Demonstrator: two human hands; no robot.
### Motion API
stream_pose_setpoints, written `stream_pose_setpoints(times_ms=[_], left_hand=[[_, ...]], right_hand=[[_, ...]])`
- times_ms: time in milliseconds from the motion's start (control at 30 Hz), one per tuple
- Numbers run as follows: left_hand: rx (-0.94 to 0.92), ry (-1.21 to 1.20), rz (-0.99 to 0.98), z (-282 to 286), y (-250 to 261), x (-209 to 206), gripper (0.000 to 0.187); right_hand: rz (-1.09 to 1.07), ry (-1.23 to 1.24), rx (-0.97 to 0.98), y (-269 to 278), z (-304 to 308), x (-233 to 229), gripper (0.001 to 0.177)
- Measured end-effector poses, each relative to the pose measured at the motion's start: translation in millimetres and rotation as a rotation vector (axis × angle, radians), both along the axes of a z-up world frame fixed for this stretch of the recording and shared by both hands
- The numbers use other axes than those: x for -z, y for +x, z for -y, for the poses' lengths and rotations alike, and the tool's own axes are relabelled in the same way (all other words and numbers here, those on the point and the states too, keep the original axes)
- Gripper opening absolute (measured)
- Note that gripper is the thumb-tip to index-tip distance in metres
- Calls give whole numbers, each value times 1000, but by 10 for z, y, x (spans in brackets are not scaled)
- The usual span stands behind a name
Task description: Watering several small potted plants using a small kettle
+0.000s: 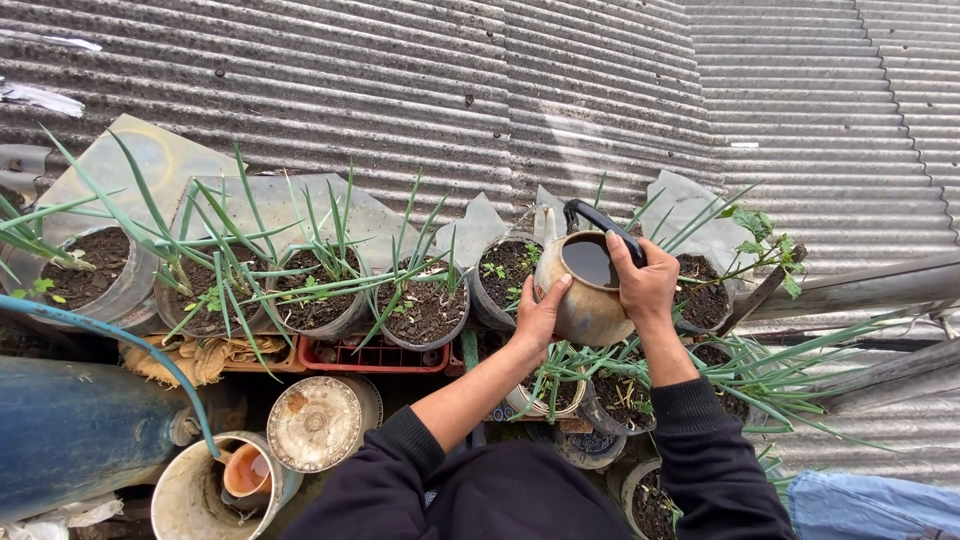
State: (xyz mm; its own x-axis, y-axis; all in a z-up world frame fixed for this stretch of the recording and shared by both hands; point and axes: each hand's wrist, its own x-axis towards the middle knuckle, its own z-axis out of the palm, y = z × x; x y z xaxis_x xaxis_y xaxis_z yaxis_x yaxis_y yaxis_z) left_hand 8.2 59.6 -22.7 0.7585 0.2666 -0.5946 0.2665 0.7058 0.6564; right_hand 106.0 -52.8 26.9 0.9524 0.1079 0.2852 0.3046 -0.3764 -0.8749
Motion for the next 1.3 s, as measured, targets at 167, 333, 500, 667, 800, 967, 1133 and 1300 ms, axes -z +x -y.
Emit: stream_pose_setpoints(times_ms=[167, 333, 500, 667, 800, 967, 1133, 1300], left_hand=[[37, 3, 9, 54, 181, 171, 114], [111, -17, 24, 91, 187, -15, 116], [170, -26, 15, 209, 123, -18, 115], [206, -21, 27, 360, 69, 134, 116], [222, -33, 33, 453, -47, 63, 118], [209, -29, 14, 522, -272, -31, 118], [184, 18, 6, 554, -510, -222, 117], [139, 88, -17, 523, -737, -392, 113]], right_hand=[[16, 0, 43, 59, 57, -11, 47], [16, -10, 87, 21, 159, -84, 49], [11, -24, 127, -99, 331, -115, 48], [4, -29, 153, -200, 573, -12, 49], [-3, -22, 169, -331, 670, -14, 52], [-11, -26, 170, -517, 718, -73, 52], [-11, -33, 144, -628, 840, 67, 50], [-31, -18, 122, -786, 826, 50, 50]])
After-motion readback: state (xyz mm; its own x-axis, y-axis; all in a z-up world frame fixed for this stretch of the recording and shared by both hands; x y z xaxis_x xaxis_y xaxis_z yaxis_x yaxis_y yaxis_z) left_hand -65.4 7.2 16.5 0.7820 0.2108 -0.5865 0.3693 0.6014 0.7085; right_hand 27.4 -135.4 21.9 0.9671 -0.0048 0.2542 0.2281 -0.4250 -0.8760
